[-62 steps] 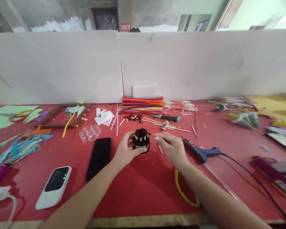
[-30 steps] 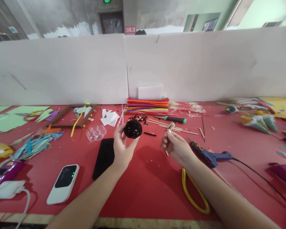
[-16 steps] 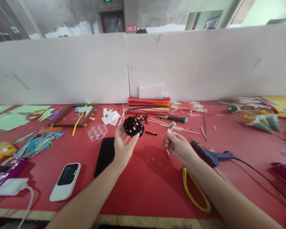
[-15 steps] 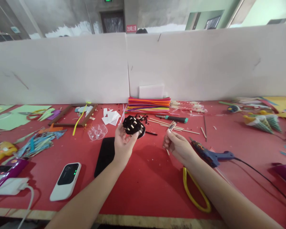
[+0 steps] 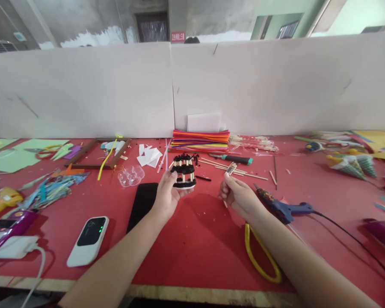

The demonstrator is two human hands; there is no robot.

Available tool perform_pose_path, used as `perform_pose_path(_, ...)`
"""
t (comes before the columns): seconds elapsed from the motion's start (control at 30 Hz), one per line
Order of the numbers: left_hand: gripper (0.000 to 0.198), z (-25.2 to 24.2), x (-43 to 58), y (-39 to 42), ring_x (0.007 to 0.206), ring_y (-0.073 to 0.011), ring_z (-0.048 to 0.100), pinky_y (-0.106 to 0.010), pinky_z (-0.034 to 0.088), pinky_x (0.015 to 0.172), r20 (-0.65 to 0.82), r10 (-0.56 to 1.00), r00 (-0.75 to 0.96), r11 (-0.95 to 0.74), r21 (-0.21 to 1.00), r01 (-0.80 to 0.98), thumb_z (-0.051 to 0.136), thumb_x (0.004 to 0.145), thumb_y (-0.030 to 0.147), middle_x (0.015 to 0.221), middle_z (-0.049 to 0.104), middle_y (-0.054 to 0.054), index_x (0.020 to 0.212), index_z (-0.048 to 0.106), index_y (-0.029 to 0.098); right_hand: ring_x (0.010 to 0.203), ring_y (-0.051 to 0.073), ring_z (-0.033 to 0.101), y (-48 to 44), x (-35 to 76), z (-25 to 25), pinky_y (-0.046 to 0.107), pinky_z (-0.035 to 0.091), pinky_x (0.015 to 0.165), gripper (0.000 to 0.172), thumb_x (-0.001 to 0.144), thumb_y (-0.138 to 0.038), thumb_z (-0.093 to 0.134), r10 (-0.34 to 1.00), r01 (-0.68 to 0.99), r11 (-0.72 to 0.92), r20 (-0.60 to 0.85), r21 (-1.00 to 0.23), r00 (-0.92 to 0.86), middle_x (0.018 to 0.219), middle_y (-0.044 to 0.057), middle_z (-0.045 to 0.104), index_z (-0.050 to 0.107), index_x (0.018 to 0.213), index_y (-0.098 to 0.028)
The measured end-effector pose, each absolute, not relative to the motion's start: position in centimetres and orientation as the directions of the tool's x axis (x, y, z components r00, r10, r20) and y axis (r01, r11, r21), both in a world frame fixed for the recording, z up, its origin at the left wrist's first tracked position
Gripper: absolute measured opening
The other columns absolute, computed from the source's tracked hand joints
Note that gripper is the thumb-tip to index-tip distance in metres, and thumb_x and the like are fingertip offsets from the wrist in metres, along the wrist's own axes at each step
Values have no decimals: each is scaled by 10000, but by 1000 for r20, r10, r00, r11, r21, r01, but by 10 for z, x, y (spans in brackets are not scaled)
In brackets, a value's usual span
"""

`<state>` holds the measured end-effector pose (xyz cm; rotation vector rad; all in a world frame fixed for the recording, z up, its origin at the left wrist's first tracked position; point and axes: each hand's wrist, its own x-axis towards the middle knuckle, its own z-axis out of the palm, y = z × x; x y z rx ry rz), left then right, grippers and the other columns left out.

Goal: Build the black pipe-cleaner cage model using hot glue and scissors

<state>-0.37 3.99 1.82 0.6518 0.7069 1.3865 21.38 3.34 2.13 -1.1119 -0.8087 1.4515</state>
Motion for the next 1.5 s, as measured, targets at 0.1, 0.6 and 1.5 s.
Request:
perform_pose_path(0.1,571,17,-5,41,849,-221,777,-414,669,787,-112,992,64,126,739,-662,950,683,516,982,747,-12,1046,635,208,356,37,308,31,213,22,245,366,412,704,516,-763,940,978,-344,-196,-207,-918,-6,473,-109,450,506,643,-223)
perform_pose_path(0.6,396,13,-6,46,930,-226,777,-370,638,822,-199,969,149,244,643,-726,889,799,458,1029,799,-59,1022,689,198,493,70,432,37,216,20,249,396,489,683,455,-706,988,975,-389,-176,-215,-904,59,592,-64,535,566,675,-215)
perform_pose_path(1.5,591,11,-3,40,1055,-255,751,-398,624,950,-32,979,200,153,767,-624,921,720,605,1144,778,-102,1103,720,203,451,78,301,33,217,20,305,349,479,698,651,-626,936,993,-347,-83,-106,-934,47,493,-81,303,368,520,-242)
